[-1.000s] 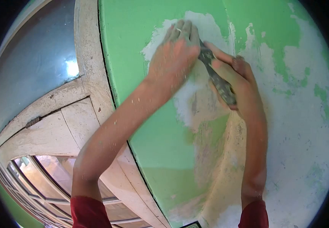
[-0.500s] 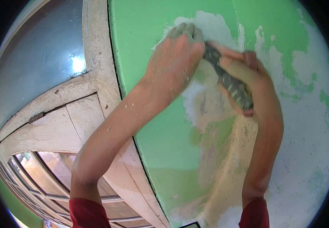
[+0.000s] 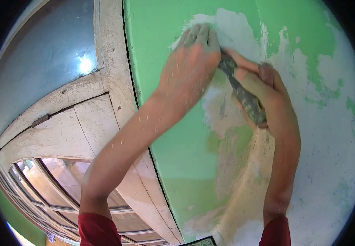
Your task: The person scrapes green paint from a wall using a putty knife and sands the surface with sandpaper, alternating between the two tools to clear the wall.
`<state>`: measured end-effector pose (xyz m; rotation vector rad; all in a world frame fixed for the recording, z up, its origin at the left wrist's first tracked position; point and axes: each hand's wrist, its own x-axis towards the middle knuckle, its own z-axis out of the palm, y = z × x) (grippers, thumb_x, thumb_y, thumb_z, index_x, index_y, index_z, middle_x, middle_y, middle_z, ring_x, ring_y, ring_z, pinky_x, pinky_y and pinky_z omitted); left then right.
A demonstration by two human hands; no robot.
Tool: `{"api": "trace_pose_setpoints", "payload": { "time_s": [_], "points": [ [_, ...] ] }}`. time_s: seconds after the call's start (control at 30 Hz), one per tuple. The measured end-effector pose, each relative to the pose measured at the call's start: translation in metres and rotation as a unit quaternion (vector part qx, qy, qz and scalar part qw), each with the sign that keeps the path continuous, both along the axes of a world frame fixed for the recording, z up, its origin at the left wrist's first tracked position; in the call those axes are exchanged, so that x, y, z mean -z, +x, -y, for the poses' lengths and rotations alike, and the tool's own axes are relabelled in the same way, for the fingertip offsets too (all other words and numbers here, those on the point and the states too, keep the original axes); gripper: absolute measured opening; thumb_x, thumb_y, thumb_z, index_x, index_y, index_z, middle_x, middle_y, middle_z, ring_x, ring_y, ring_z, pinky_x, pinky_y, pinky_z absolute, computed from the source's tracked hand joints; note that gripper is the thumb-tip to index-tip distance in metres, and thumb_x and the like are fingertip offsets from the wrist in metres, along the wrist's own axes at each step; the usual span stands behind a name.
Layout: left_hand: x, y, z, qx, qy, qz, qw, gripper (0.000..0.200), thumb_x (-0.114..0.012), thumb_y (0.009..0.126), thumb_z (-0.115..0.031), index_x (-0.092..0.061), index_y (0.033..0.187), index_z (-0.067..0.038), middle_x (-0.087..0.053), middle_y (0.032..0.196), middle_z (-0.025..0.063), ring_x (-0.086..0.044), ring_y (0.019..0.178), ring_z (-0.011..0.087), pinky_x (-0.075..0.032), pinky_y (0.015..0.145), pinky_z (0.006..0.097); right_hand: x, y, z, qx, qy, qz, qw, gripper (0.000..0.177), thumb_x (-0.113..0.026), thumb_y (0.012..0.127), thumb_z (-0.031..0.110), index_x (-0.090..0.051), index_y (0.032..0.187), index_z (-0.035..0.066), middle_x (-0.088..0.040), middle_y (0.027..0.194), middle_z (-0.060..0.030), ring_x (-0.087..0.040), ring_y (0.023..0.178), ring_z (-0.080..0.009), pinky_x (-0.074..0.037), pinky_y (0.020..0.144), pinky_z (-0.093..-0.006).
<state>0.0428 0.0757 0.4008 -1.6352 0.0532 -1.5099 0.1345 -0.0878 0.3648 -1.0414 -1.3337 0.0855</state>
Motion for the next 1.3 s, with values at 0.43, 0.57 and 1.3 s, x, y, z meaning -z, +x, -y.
{"api": "trace_pose_setpoints", "payload": {
  "time_s": [0.43,0.57,1.3],
  "points": [
    [-0.029,-0.016,0.006,0.008,-0.093,-0.059,0.994,0.022,-0.059,0.079,0.002,-0.055,0.101,0.001,-0.062,0.105,0.0229,-0.063,0.094,0.0431,-0.053,0.077,0.0505,-0.023,-0.008,-0.006,0.019,0.023,-0.022,0.999,0.045,-0.066,0.089,0.032,-0.066,0.126,0.008,-0.057,0.068,-0.0026,-0.040,0.040,-0.0046,-0.025,0.033,-0.0206],
    [-0.011,-0.016,0.005,0.024,-0.074,-0.042,0.996,0.021,-0.059,0.080,0.003,-0.055,0.100,0.002,-0.063,0.100,0.0227,-0.063,0.092,0.0439,-0.053,0.078,0.0504,-0.009,-0.015,-0.002,0.024,0.008,-0.037,0.999,0.044,-0.064,0.088,0.035,-0.067,0.125,0.012,-0.059,0.072,-0.0023,-0.045,0.045,-0.0055,-0.027,0.035,-0.0220],
    [0.009,-0.030,0.015,-0.016,-0.119,-0.068,0.990,0.029,-0.061,0.077,0.003,-0.058,0.105,0.012,-0.059,0.119,0.0313,-0.059,0.116,0.0419,-0.048,0.102,0.0417,0.014,-0.022,-0.004,-0.019,0.014,-0.004,1.000,0.050,-0.066,0.088,0.028,-0.062,0.133,0.008,-0.056,0.064,-0.0020,-0.044,0.048,-0.0046,-0.033,0.041,-0.0228]
  ]
}}
